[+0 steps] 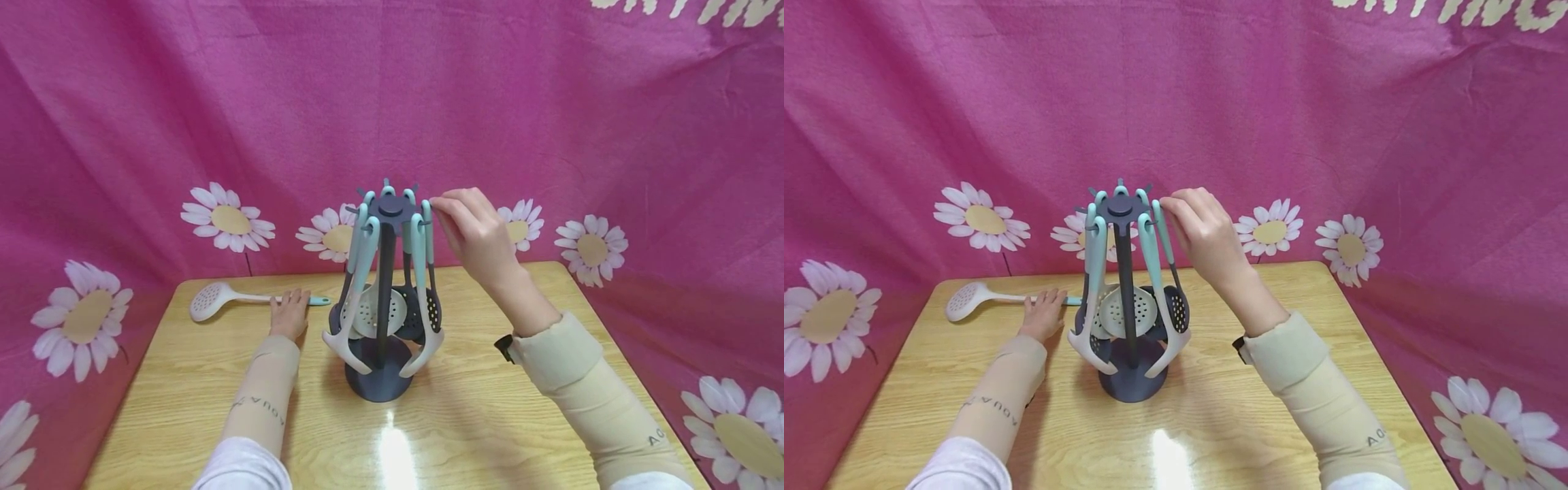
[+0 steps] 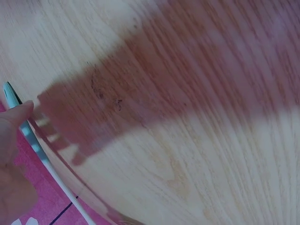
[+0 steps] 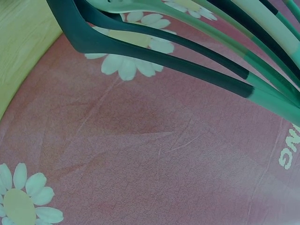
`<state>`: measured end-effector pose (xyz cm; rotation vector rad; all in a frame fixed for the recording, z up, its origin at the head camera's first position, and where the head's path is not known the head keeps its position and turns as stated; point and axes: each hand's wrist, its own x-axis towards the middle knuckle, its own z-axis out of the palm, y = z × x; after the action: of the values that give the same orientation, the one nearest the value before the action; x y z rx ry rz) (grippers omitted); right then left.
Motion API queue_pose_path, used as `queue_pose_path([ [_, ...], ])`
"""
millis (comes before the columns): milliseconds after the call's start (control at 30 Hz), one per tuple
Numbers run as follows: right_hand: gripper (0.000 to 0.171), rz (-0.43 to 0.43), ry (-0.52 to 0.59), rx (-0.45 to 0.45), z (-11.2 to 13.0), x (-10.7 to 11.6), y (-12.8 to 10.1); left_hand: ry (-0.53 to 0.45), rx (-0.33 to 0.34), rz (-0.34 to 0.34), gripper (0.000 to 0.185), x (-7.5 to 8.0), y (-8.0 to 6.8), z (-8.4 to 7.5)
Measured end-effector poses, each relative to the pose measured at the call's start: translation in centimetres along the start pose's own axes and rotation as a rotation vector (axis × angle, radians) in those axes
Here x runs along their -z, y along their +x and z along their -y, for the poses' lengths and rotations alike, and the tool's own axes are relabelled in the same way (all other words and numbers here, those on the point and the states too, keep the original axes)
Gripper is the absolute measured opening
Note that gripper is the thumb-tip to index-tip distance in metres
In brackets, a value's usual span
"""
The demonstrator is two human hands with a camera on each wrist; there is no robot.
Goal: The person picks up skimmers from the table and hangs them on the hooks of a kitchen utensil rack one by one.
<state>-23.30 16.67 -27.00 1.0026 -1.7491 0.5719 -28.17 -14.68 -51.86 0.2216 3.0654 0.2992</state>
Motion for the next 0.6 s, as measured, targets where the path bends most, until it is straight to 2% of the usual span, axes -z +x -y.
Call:
queue_pose_path([
  [133,0.009,-0.001,0.001,-0.001,0.01,0.01,0.03,0.037,0.021,0.042,0.057,0.15,0.3,-0.06],
  [400,0.012,0.002,-0.006,-0.001,-0.03,0.07,0.1,0.08,0.019,0.135,0.051,0.26,0.68,-0.3],
  [600,0.009,0.01,-0.003,-0.001,0.0,0.05,0.04,0.052,0.058,0.179,0.052,0.66,0.45,-0.91],
])
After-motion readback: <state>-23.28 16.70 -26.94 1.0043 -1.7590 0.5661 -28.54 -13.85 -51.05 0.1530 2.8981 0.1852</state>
